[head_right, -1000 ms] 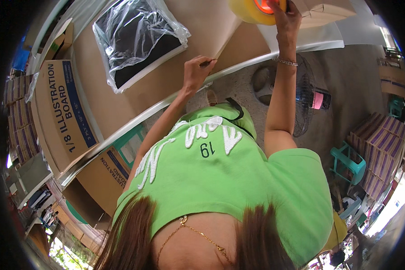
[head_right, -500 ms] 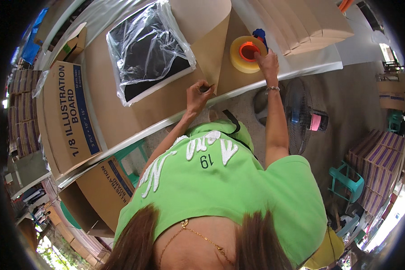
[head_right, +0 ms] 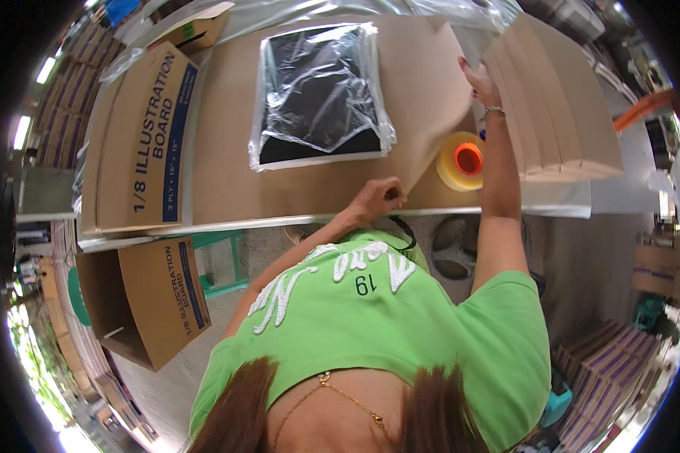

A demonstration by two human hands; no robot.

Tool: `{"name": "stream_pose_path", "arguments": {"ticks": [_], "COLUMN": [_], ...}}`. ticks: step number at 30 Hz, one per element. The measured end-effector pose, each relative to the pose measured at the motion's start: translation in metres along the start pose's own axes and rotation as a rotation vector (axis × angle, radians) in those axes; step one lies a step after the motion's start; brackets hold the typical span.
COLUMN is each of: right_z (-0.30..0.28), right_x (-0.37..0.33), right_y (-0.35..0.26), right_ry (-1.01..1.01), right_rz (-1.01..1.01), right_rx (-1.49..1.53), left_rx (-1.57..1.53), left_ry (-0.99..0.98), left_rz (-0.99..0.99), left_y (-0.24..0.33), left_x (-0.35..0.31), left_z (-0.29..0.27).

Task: The person folds brown paper around an illustration board, applies tape using a hand dispenser to secure the edges, and places the finished item on a stack of previously wrapped boards.

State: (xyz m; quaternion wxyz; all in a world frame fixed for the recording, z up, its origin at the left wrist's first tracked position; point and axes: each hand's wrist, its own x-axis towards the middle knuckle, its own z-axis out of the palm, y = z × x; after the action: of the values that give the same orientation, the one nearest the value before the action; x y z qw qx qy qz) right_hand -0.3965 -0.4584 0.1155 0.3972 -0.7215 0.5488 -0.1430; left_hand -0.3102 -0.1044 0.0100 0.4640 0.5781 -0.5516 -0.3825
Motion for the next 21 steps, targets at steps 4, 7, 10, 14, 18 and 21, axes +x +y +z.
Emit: {"name": "stream_pose_path", "arguments": {"ticks": [4,7,10,14,18,21], "right_z": [-0.041,-0.039,-0.013,-0.019,-0.02,-0.019], "right_x": [0.086,0.095,0.067,0.046,0.01,-0.001], "right_y": [0.06,0.055,0.021,0.006,-0.024,-0.002], "right_ry": [-0.085,-0.257,-0.356,-0.332,-0.254,0.08], "right_rz": [0.138,0.116,0.079,0.023,-0.065,-0.185], "right_rx": [-0.104,-0.182,-0.152,-0.1,-0.361,-0.682], "left_rx": [0.154,0.158,0.322,0.244,0.085,0.067], "left_ry": [-0.069,0.212,0.679,1.065,1.082,0.982], "left_rz": [0.206,0.213,0.295,0.026,-0.154,-0.164], "left_y": [0.036,0.063,0.046,0.018,-0.022,-0.043], "left_x": [0.001,-0.019,-0.039,-0.04,-0.042,-0.033], "left_z": [-0.016,-0.053,-0.105,-0.185,-0.239,-0.26]}}
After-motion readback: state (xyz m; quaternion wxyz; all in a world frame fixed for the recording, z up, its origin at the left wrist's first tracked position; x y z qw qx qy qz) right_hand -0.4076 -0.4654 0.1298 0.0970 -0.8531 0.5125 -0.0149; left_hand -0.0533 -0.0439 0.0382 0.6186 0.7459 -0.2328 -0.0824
